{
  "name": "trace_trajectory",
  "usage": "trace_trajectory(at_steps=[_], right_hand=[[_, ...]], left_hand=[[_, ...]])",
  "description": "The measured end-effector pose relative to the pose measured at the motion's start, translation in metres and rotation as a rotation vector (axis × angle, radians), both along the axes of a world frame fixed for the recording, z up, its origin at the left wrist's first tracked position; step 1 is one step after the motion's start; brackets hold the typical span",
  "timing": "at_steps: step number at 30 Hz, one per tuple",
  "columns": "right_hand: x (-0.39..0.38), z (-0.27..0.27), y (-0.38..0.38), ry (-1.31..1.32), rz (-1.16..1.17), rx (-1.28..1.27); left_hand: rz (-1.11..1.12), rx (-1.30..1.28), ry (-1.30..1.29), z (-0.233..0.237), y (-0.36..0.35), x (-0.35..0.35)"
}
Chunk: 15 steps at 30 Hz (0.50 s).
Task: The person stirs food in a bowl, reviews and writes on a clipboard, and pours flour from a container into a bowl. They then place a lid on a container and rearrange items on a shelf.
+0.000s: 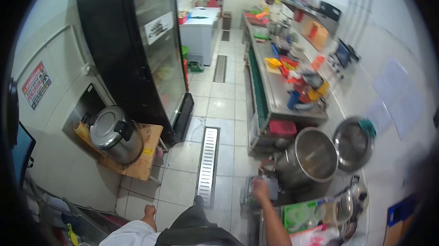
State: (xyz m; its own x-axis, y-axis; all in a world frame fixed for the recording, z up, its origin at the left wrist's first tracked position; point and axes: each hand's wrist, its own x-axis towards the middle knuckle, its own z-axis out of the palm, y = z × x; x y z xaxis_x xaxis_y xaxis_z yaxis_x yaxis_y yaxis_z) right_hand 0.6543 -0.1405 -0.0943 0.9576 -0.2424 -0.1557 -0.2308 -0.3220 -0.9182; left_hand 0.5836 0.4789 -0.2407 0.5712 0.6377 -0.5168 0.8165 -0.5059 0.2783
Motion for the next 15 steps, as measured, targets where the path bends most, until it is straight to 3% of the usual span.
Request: trace_trajectory(at_steps=[1,2,3,4,5,6,7,8,9,11,13,15], right_hand=[[0.046,0.073,0.009,-0.072,-0.039,0.453],[0.092,0.149,0.019,-0.128,-0.097,0.904],[0.135,0.203,0.015,-0.259,0.141,0.834],[0.163,0.281,0.041,-0.426,0.143,0.79],[0.192,0.339,0.051,-0.685,0.254,0.597],[0.21,0.379,0.054,-0.827,0.044,0.459],[0.213,0.45,0.072,-0.915,0.14,0.199],[0.225,0.481,0.06,-1.1,0.095,0.008],[0.236,0.505,0.049,-1.249,0.063,-0.164],[0.266,0.536,0.044,-1.458,0.135,-0.409],[0.314,0.557,0.044,-1.595,0.237,-0.542],[0.372,0.569,0.047,-1.695,0.332,-0.592]], left_hand=[[-0.117,-0.033,0.15,-0.02,0.011,0.027],[-0.447,-0.061,0.191,-0.04,0.015,0.058],[-0.776,-0.083,0.234,-0.06,0.016,0.083],[-0.991,-0.128,0.213,-0.065,0.007,0.112],[-0.91,-0.197,0.24,-0.068,-0.006,0.14],[-0.946,-0.182,0.084,-0.067,-0.022,0.167],[-1.3,-0.061,-0.234,-0.067,-0.033,0.189],[-0.441,-0.454,-0.173,-0.053,-0.069,0.214],[-1.233,-0.191,-0.084,-0.068,-0.073,0.256],[-1.133,-0.422,-0.175,-0.048,-0.106,0.318],[-0.751,-0.48,-0.134,0.005,-0.139,0.371],[-0.65,-0.525,-0.148,0.015,-0.148,0.424]])
